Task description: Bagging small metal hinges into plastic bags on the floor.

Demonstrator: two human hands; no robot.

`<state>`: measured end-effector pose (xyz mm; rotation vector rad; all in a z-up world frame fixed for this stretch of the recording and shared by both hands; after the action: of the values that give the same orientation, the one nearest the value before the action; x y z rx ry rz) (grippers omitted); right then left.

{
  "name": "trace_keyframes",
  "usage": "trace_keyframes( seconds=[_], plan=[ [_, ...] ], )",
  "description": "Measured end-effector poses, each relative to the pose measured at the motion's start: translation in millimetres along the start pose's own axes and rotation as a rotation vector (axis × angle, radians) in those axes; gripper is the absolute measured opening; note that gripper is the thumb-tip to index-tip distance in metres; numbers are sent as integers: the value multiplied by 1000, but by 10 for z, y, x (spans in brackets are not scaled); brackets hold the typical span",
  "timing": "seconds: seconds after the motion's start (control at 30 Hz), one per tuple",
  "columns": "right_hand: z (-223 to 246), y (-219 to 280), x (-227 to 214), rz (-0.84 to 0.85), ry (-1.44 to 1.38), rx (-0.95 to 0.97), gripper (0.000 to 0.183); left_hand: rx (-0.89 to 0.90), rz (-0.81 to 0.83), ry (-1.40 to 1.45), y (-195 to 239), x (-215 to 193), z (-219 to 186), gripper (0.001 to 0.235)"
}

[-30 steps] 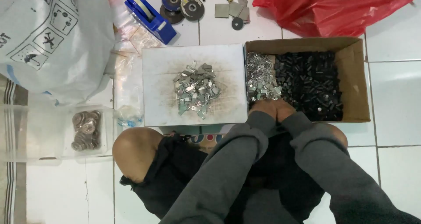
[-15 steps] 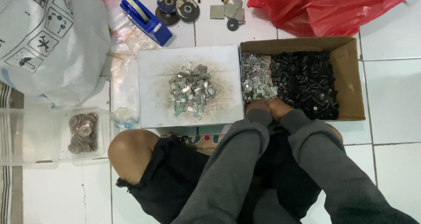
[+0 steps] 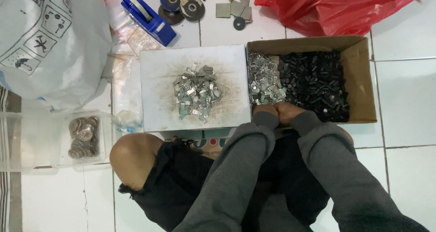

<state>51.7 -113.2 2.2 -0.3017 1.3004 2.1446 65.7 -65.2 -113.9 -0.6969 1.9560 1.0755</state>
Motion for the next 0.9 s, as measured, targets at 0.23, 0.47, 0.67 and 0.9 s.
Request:
trace_keyframes(
  seconds=[0.23,0.47,0.67,0.9],
  plan=[
    [36,98,-24,10,184,125,32,-25,39,-36,-61,222,31,24],
    [-315,-42,-75,-281,310,156,24,-128,-38,170,378,-525,-40,24],
    [-252,196,-262,-313,127,12,23,-43,-136,367,832,-1334,-2,32],
    [-346,329,-697,-389,-81,-105,22,173,-188,327,1012,-2001,9,27]
  ],
)
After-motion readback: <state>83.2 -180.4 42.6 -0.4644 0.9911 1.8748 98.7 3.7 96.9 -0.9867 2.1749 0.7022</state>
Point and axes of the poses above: each hand's wrist, its own y-axis away from the middle knuckle, its own x-axis out of the palm, z = x × y, the point moved 5 cm from there along -y, towards the middle knuckle, and after that the axes turned 2 degrees about z, right-handed, at the moved point
